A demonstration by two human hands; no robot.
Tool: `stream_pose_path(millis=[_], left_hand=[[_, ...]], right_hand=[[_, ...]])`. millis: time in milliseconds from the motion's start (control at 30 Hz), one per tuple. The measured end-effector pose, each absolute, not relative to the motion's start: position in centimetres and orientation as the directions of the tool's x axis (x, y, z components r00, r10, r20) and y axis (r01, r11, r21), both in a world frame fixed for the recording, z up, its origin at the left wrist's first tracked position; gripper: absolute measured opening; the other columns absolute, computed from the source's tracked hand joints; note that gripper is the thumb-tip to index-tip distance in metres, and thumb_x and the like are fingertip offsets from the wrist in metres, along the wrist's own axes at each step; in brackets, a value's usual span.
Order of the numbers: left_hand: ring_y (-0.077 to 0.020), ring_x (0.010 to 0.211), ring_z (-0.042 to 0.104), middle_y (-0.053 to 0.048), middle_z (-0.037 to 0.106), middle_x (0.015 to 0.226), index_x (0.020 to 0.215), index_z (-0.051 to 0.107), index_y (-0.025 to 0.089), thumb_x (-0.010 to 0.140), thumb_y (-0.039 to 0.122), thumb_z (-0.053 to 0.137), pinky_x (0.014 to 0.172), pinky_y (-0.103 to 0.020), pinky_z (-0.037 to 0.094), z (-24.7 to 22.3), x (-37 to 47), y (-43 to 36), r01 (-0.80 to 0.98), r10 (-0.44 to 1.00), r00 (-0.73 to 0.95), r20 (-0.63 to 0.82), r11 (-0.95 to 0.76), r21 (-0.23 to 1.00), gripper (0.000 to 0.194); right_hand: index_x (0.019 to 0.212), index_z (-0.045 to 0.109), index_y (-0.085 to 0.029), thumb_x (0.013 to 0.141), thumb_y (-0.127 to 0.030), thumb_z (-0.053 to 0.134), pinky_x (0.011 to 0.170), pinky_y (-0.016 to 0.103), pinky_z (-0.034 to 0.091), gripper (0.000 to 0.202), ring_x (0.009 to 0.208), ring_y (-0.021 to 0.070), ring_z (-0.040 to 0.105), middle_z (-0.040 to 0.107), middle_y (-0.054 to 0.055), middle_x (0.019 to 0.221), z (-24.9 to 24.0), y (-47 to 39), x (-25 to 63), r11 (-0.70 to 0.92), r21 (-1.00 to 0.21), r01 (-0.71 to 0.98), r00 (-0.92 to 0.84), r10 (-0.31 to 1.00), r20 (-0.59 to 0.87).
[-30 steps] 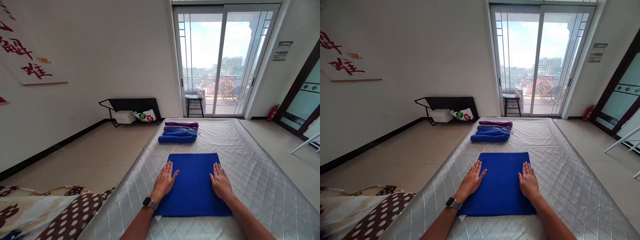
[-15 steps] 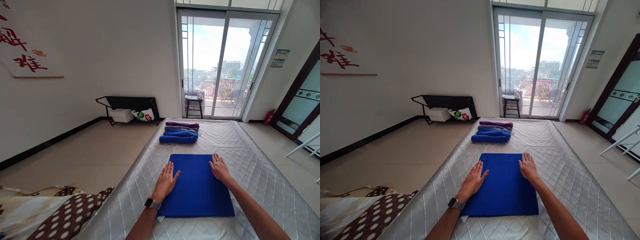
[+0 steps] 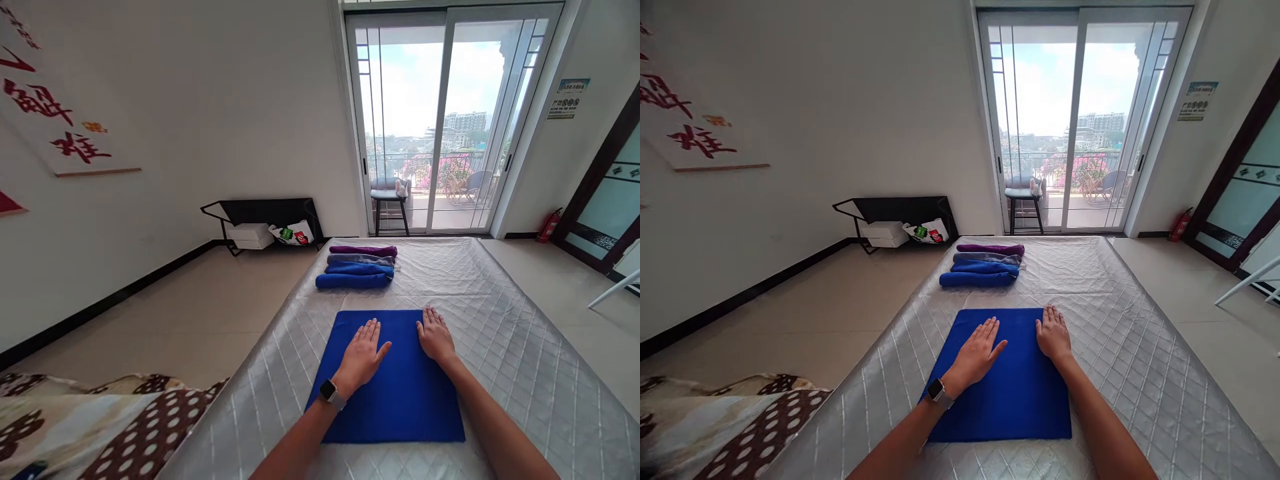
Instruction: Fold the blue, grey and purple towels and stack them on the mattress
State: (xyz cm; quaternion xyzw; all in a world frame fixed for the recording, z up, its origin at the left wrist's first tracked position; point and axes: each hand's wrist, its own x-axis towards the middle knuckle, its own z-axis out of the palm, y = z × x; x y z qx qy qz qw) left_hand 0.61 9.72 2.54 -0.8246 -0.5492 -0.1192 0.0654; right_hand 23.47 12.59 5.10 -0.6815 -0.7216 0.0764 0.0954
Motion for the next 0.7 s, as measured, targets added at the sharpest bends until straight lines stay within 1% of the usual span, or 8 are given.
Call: stream_pose_path(millis=[100,167,233,367,533,633,700], left_hand=[[-0.0252,0.144,0.037,-0.015,0.045,0.153,0.147,0.045,0.011,0.102,0.056,0.021,0.118,-0.043,0.034,3.2,6.1,11.4,0.851,0.827,0.490,0.277,-0.522,0.052,0.067],[-0.0247,0.144,0.037,-0.014,0.045,0.153,0.147,0.045,0.013,0.103,0.054,0.022,0.118,-0.043,0.034,3.1,8.3,12.6,0.843,0.826,0.496,0.267,-0.532,0.081,0.065],[-0.0247,0.145,0.036,-0.013,0.045,0.153,0.148,0.044,0.015,0.103,0.053,0.022,0.118,-0.045,0.033,2.6,8.5,13.6,0.858,0.849,0.468,0.247,-0.504,0.105,0.063],[-0.0255,0.146,0.033,-0.011,0.043,0.155,0.151,0.040,0.017,0.102,0.057,0.020,0.121,-0.046,0.028,1.7,3.2,14.7,0.910,0.904,0.376,0.202,-0.402,0.106,0.066],[-0.0287,0.147,0.031,-0.015,0.039,0.156,0.153,0.034,0.012,0.101,0.059,0.017,0.120,-0.048,0.026,1.0,-6.4,14.9,0.979,0.973,0.159,0.169,-0.177,0.100,0.073],[-0.0287,0.148,0.029,-0.018,0.036,0.157,0.153,0.032,0.006,0.100,0.061,0.017,0.120,-0.047,0.026,0.7,-8.4,14.8,0.984,0.979,0.121,0.165,-0.141,0.112,0.078],[-0.0286,0.148,0.028,-0.019,0.035,0.157,0.152,0.032,0.005,0.099,0.062,0.017,0.120,-0.047,0.025,0.6,-8.3,14.8,0.982,0.977,0.120,0.174,-0.143,0.122,0.079]], right_hand=[[0.153,0.030,-0.003,0.101,-0.035,0.024,0.120,0.040,0.020,0.062,0.151,0.0220,0.020,0.029,0.016,0.160,5.3,12.5,23.5,0.072,-0.231,0.970,-0.063,0.997,0.046],[0.153,0.032,-0.004,0.101,-0.034,0.025,0.120,0.040,0.021,0.061,0.151,0.0222,0.021,0.030,0.016,0.160,5.3,12.4,23.5,0.083,-0.224,0.971,-0.073,0.996,0.053],[0.153,0.031,-0.003,0.101,-0.034,0.024,0.120,0.040,0.021,0.061,0.151,0.0224,0.021,0.030,0.016,0.160,5.3,12.3,23.5,0.083,-0.220,0.972,-0.074,0.996,0.047],[0.154,0.029,-0.003,0.101,-0.036,0.022,0.121,0.038,0.017,0.062,0.151,0.0211,0.019,0.028,0.015,0.161,5.3,12.4,23.5,0.069,-0.224,0.972,-0.064,0.998,0.030],[0.154,0.028,-0.003,0.101,-0.037,0.021,0.122,0.039,0.015,0.063,0.152,0.0208,0.017,0.027,0.014,0.162,5.0,12.6,23.6,0.068,-0.234,0.970,-0.063,0.998,0.030],[0.154,0.027,-0.003,0.101,-0.036,0.021,0.122,0.039,0.016,0.063,0.152,0.0208,0.018,0.027,0.015,0.162,4.9,12.6,23.7,0.066,-0.223,0.973,-0.061,0.998,0.029],[0.154,0.027,-0.002,0.101,-0.035,0.021,0.122,0.039,0.017,0.063,0.151,0.0207,0.019,0.027,0.015,0.161,4.9,12.6,23.7,0.064,-0.206,0.976,-0.060,0.998,0.025]])
